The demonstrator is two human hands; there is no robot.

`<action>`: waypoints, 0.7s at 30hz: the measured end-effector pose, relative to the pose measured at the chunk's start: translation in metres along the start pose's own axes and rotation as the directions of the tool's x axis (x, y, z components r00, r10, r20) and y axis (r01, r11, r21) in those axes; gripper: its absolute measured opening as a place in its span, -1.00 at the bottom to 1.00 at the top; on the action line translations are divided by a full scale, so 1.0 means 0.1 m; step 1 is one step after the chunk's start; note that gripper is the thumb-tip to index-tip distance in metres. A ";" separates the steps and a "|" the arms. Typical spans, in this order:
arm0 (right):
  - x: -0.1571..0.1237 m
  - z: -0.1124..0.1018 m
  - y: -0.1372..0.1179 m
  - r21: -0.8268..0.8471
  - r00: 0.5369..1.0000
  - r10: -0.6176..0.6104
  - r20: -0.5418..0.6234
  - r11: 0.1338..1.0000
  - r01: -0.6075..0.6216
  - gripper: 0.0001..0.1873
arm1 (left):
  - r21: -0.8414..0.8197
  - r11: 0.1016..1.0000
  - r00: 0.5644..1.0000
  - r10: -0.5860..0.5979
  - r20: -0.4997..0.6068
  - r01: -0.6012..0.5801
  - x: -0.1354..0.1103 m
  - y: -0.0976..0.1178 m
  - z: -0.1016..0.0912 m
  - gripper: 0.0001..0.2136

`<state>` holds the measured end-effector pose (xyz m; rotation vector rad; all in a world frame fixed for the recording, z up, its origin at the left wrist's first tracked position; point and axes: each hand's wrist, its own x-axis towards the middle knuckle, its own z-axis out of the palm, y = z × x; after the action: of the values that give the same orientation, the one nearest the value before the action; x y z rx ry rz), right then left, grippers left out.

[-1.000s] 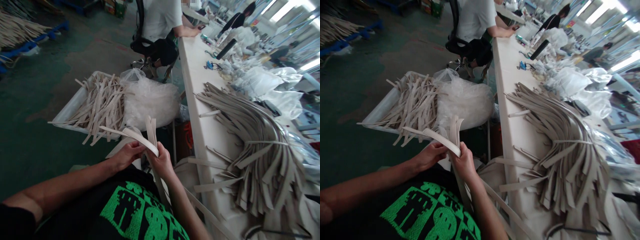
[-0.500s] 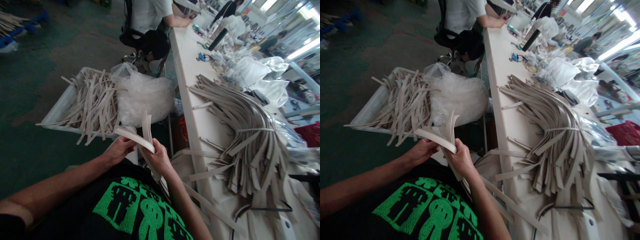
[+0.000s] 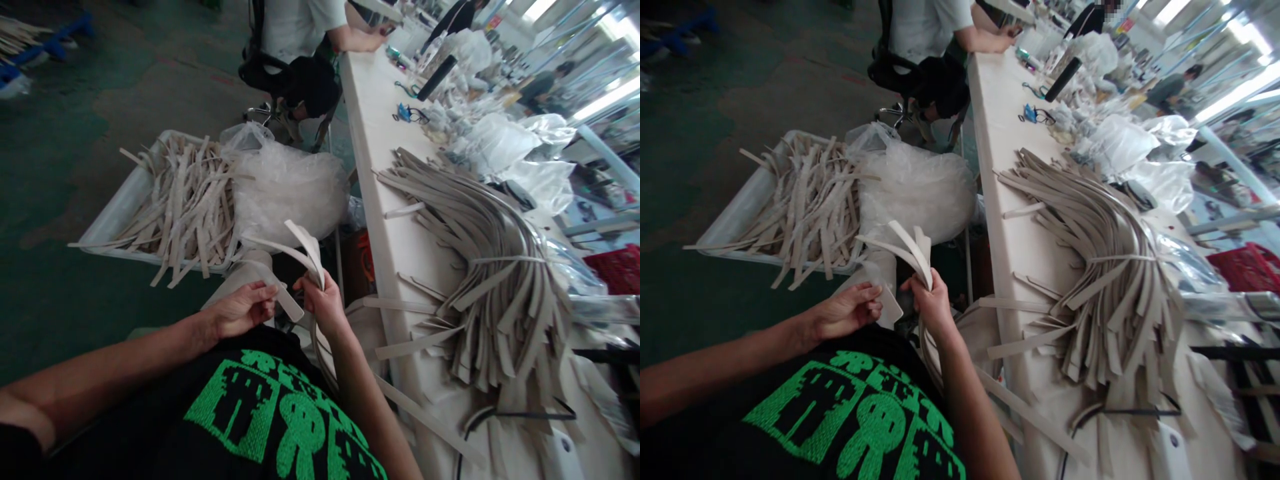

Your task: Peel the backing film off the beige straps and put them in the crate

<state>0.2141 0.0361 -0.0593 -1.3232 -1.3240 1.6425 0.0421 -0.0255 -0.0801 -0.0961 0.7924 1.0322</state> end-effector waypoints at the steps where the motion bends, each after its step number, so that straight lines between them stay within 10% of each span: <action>1: -0.01 -0.03 0.00 0.021 1.000 -0.002 0.016 1.000 0.001 -0.70 | -0.016 0.999 0.999 -0.038 0.023 0.039 -0.03 0.02 -0.01 -0.65; 12: -0.04 0.08 0.08 -0.006 0.954 -0.048 0.297 0.999 0.052 -0.79 | 0.117 0.937 0.895 -0.350 0.278 0.330 -0.23 -0.16 0.15 -0.66; 21: -0.07 -0.08 0.12 0.228 0.996 -0.027 0.087 0.974 0.006 -0.56 | -0.060 0.986 0.988 -0.155 -0.020 0.154 0.20 0.14 -0.40 -0.52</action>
<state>0.2250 0.0287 -0.0683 -1.1112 -1.1531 1.8011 0.0146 -0.0198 -0.1174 -0.2170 0.7654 0.9086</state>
